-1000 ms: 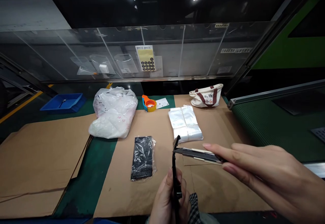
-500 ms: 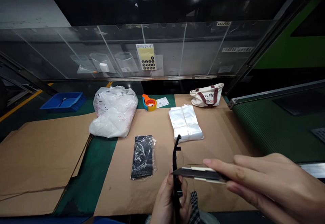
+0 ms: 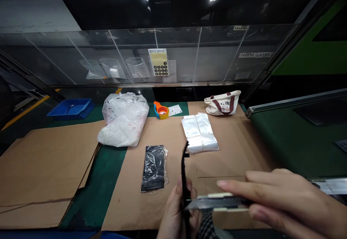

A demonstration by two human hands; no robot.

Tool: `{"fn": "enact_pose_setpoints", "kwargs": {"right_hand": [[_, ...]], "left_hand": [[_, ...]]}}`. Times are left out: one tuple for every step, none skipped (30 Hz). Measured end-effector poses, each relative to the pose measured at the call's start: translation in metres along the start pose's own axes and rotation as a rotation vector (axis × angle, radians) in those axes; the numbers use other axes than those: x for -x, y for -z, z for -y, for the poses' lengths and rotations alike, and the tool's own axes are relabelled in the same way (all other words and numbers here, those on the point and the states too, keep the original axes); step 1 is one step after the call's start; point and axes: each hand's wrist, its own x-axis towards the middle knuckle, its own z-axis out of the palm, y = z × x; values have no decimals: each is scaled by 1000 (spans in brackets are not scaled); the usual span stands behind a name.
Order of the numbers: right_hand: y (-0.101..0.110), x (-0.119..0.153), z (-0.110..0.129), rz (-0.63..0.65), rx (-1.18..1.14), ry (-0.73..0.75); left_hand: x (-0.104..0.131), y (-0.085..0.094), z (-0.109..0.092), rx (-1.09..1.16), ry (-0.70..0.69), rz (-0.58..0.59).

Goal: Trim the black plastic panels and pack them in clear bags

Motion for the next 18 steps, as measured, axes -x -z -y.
{"fn": "enact_pose_setpoints", "kwargs": {"right_hand": [[-6, 2, -6, 10, -41, -68], [-16, 4, -17, -37, -81, -165], [-30, 6, -31, -122, -123, -275], [-48, 11, -48, -213, -154, -373], [-70, 17, -67, -257, -171, -437], [-96, 25, -88, -256, -160, -466], [-124, 35, -109, -253, -112, -452], [-153, 47, -129, -240, -62, -441], [-181, 62, -147, -224, -12, -437], [-206, 77, -162, -217, 28, -431], [-229, 93, -174, -205, 44, -425], [-247, 107, -183, -206, 52, -430], [-261, 120, -190, -218, 41, -448], [-270, 130, -193, -235, 31, -483], [-275, 135, -194, -261, 25, -530], [-276, 137, -193, -296, 10, -590], [-273, 135, -190, -352, -41, -665], [-268, 129, -185, -420, -129, -743]], "left_hand": [[2, -4, -5, 15, -69, -81], [5, -8, -10, 26, -143, -177], [7, -11, -15, 25, -210, -283], [8, -13, -20, 8, -268, -392], [9, -15, -24, -20, -323, -500], [10, -16, -27, -55, -367, -584], [10, -16, -28, -89, -398, -628], [10, -16, -27, -113, -429, -649], [10, -15, -26, -124, -465, -658], [9, -14, -23, -123, -499, -656], [8, -12, -19, -114, -522, -648], [8, -10, -15, -103, -533, -639], [7, -8, -10, -92, -537, -628], [6, -6, -6, -86, -538, -616], [6, -4, -2, -88, -537, -605], [6, -1, 2, -100, -533, -599], [6, 1, 5, -121, -529, -593], [6, 3, 8, -147, -524, -588]]}}
